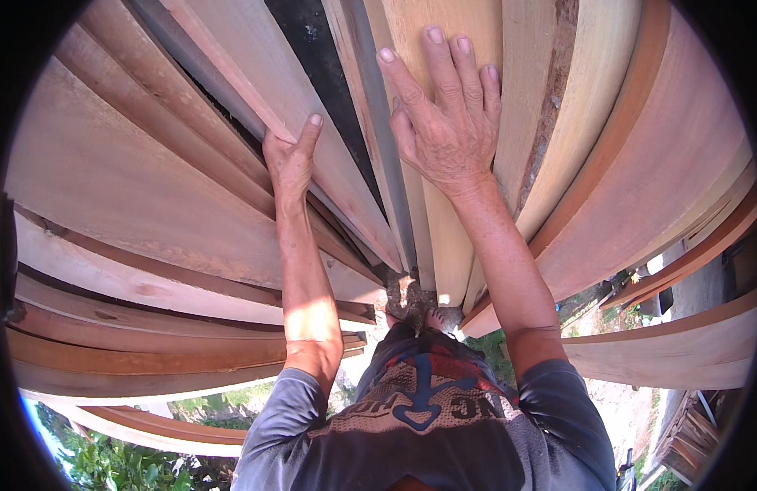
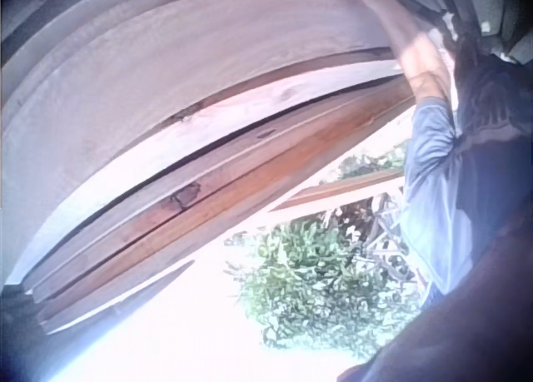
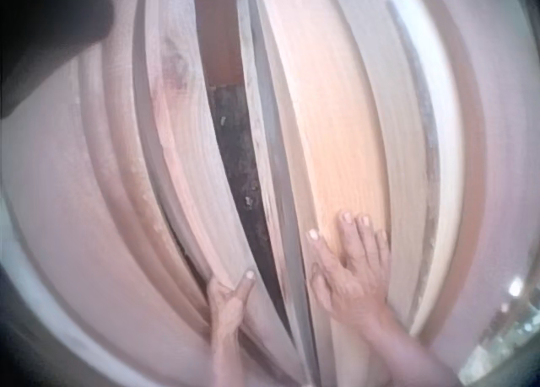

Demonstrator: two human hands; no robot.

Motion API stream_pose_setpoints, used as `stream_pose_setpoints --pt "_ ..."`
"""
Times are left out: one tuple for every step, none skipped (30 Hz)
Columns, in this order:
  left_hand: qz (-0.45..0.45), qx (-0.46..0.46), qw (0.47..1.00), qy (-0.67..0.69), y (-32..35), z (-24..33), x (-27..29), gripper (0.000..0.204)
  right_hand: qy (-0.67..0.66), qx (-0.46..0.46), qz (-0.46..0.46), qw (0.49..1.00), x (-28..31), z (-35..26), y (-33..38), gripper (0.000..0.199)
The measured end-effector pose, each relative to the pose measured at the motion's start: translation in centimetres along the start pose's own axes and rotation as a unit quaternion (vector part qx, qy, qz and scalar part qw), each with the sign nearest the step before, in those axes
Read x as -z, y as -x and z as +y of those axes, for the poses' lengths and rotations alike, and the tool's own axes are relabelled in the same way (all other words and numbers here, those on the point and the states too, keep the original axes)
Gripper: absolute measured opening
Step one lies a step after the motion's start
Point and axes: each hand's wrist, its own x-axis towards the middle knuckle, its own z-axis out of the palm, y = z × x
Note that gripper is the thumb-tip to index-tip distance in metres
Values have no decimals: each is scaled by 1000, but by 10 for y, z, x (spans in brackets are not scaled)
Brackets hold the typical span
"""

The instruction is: The person repeatedly lifts, slides, and repositions long wooden planks stored vertically in an outdoor rack. The hands move planks one at a time, shifting them within the stack and occasionally pulling them forward to inspect or rearrange them.

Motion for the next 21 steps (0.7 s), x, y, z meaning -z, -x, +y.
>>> stream_pose_setpoints --pt "41 -51 996 -58 0 -6 -6 56 1 1 -1 1000 0 0 1 68" --pt "82 -55 993 -57 2 -12 -12 60 1 -3 -12 1000 0 0 1 69" --pt "120 -64 989 -58 4 -17 -18 64 0 5 -7 1000 1 0 1 69" --pt "155 -77 983 -63 5 -21 -23 68 1 7 -11 1000 2 1 2 70" --pt "159 -75 982 -74 4 -24 -25 70 6 6 -19 1000 3 1 2 70" --pt "166 -82 977 -104 4 -25 -27 68 4 12 -16 1000 4 1 1 70" --pt "174 -91 971 -138 4 -24 -29 66 5 13 -20 1000 4 1 2 69" --pt "185 -116 960 -176 4 -23 -29 64 5 16 -16 1000 5 1 1 69" --pt "198 -144 946 -215 5 -20 -30 62 10 19 -19 1000 6 1 1 69" --pt "209 -160 935 -238 5 -18 -31 61 14 21 -19 999 6 1 1 69" --pt "212 -173 924 -266 8 -15 -33 60 17 23 -21 999 7 1 1 68" --pt "230 -223 898 -303 12 -13 -36 60 13 23 -24 999 8 0 1 69" --pt "242 -267 868 -342 14 -11 -39 61 9 23 -26 999 9 1 0 69" --pt "262 -326 826 -377 15 -10 -44 61 3 22 -21 1000 9 0 0 69" --pt "190 -297 865 -355 12 -9 -50 63 6 24 -25 999 10 0 0 69" --pt "122 -281 893 -331 9 -9 -56 66 8 24 -26 999 10 0 0 69" --pt "54 -257 918 -299 4 -9 -63 69 14 27 -27 999 11 0 0 68" --pt "58 -231 927 -290 -4 -9 -72 69 9 26 -31 999 11 0 0 68" --pt "62 -199 939 -274 -13 -9 -81 69 9 25 -33 999 12 -1 0 67" --pt "69 -177 949 -252 -23 -9 -90 69 13 26 -31 999 12 -1 0 67" --pt "35 -157 952 -262 -31 -10 -95 75 13 28 -29 999 12 -1 -1 66"
